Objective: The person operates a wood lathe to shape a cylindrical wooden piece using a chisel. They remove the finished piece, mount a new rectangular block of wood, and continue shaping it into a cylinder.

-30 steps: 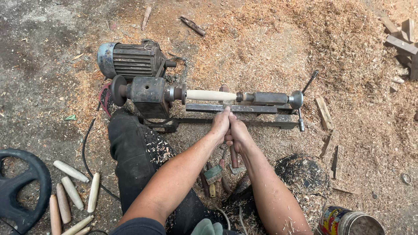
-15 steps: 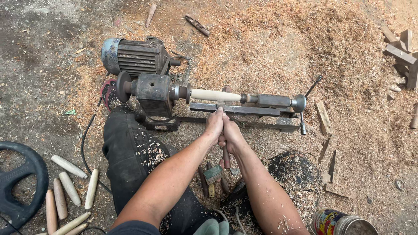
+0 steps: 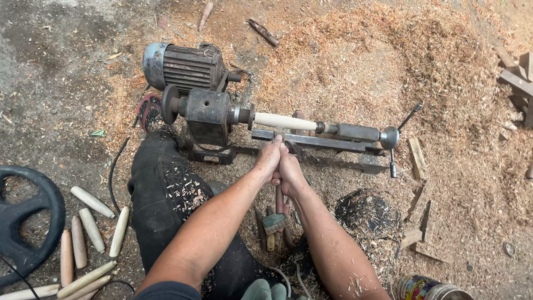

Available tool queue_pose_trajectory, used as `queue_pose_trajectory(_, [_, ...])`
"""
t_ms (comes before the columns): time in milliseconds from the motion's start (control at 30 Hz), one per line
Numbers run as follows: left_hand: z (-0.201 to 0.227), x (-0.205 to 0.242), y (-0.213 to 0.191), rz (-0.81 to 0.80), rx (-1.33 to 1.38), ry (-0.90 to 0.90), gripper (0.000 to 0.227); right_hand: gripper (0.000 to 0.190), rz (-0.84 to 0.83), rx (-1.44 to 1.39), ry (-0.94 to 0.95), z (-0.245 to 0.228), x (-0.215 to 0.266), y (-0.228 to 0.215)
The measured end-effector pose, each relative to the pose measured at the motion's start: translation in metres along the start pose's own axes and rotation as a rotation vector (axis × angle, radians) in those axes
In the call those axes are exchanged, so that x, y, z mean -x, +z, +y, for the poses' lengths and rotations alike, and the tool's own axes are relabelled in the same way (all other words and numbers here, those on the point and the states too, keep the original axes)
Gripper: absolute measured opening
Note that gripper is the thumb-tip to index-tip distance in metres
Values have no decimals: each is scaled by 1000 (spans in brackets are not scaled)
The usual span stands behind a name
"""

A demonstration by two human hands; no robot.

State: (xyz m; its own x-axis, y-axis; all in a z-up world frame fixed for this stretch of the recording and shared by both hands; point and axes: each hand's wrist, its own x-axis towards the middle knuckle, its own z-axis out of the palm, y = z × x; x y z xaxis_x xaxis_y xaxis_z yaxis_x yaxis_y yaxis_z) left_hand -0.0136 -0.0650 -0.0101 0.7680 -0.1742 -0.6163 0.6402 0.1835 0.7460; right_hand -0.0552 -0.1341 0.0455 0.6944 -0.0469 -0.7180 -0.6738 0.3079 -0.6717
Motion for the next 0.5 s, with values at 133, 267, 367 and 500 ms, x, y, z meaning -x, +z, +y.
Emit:
queue_pose_trajectory(133, [1,-3,-9,-12,19,3,49,46,-36,-24,-7,0,-2,8])
queue_pose_trajectory(267, [-2,-6,-17,-18,36,-6,47,46,-33,-17,-11,5,-4,14])
queue_pose_trajectory(367, [-3,-9,-26,-27,62,37,47,44,-30,-15,-25,9,-7,22])
queue_pose_trajectory(500, [1,-9,-36,-16,38,16,49,50,-43,-8,-53,14,-11,32])
